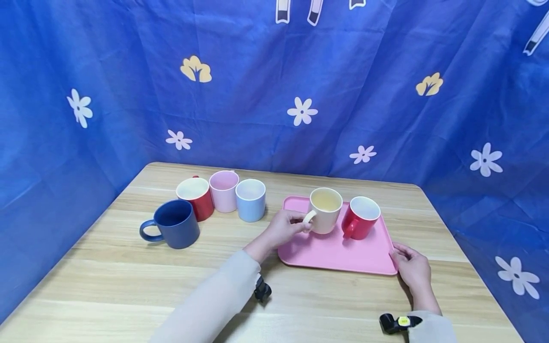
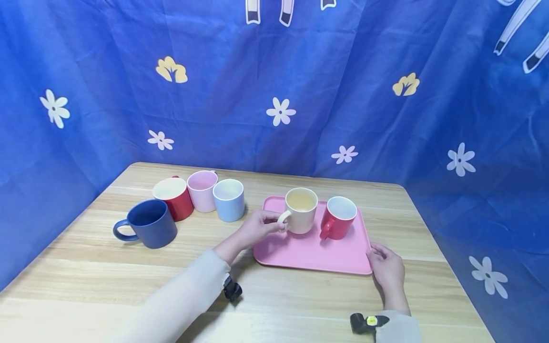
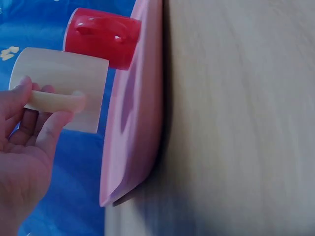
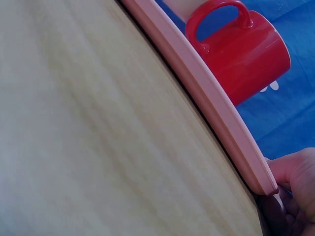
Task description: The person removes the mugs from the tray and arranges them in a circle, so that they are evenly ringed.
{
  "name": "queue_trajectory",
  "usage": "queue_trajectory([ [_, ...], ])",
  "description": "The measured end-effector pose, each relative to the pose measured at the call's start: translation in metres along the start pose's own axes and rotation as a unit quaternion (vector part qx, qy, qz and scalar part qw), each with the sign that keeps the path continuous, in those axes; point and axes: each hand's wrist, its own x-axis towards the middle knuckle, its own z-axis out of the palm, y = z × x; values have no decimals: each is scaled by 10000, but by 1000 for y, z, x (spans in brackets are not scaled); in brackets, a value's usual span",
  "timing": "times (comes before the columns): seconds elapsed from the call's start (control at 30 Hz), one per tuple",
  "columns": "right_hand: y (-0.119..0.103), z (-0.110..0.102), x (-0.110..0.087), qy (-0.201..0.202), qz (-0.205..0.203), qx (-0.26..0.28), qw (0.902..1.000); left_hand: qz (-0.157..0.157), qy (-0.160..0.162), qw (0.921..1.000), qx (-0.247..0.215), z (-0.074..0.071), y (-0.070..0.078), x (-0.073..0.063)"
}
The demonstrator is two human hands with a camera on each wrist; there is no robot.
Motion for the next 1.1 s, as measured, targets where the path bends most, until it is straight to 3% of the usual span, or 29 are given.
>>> queue_trajectory([
  [0.23, 0, 0, 0, 15, -42, -6, 10000, 127, -239, 9996, -9, -18, 7, -13],
  [0.7, 1, 1, 0, 62, -108, 8, 9999, 533, -478, 9961, 509, -52, 17, -46],
  [1.1, 1, 1, -1, 69, -84, -15, 9999, 406, -632, 9935, 858, -88, 18, -81],
])
